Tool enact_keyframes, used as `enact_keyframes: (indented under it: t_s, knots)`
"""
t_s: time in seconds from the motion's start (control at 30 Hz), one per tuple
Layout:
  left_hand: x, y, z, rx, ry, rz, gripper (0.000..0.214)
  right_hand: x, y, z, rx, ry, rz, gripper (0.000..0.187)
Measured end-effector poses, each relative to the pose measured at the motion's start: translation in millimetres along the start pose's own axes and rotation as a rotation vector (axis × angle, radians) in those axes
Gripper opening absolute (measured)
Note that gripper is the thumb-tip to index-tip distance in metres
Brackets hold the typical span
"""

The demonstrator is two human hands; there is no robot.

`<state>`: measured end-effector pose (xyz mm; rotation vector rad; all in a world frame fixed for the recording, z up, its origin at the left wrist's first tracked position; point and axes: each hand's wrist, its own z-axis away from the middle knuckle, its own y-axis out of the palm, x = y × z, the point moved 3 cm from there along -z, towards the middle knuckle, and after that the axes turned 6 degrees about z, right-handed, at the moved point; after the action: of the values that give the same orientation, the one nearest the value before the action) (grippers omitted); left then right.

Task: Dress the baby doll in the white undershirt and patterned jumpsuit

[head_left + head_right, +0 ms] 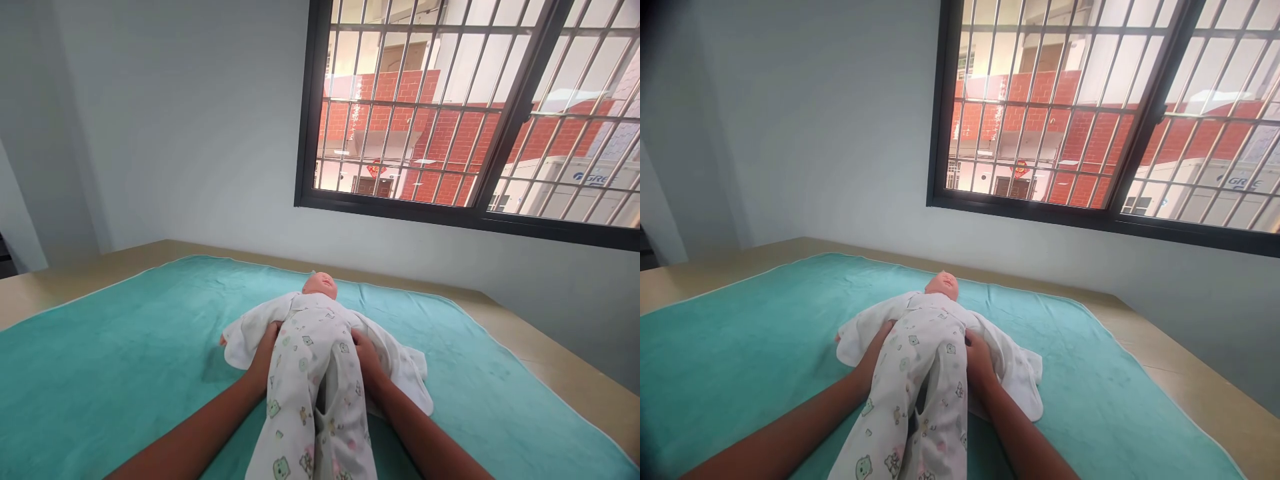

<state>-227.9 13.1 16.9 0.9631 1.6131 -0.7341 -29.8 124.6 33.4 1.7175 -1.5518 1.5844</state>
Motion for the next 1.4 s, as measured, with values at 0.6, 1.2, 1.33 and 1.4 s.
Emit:
enact_keyframes:
  t_s: [0.6,1.2,1.33,1.4]
  knots:
    - [-41,-12.2,-28,-0.056,0.390,-0.414,0.024,11,-22,-28,-0.050,-0.202,0.145,0.022]
    - [-48,-8.1,-83,0.317,0.069,-0.306,0.035,18,-26,-60,0.382,-0.033,-0.026,0.029]
    - [-42,2.7,-91,0.178,0.138,-0.374,0.034,8,-18,-63,0.276,0.064,-0.076,0.037]
    - [-38,7.0,-95,0.120,0.194,-0.420,0.031,4,-13,-66,0.188,0.064,-0.031,0.038]
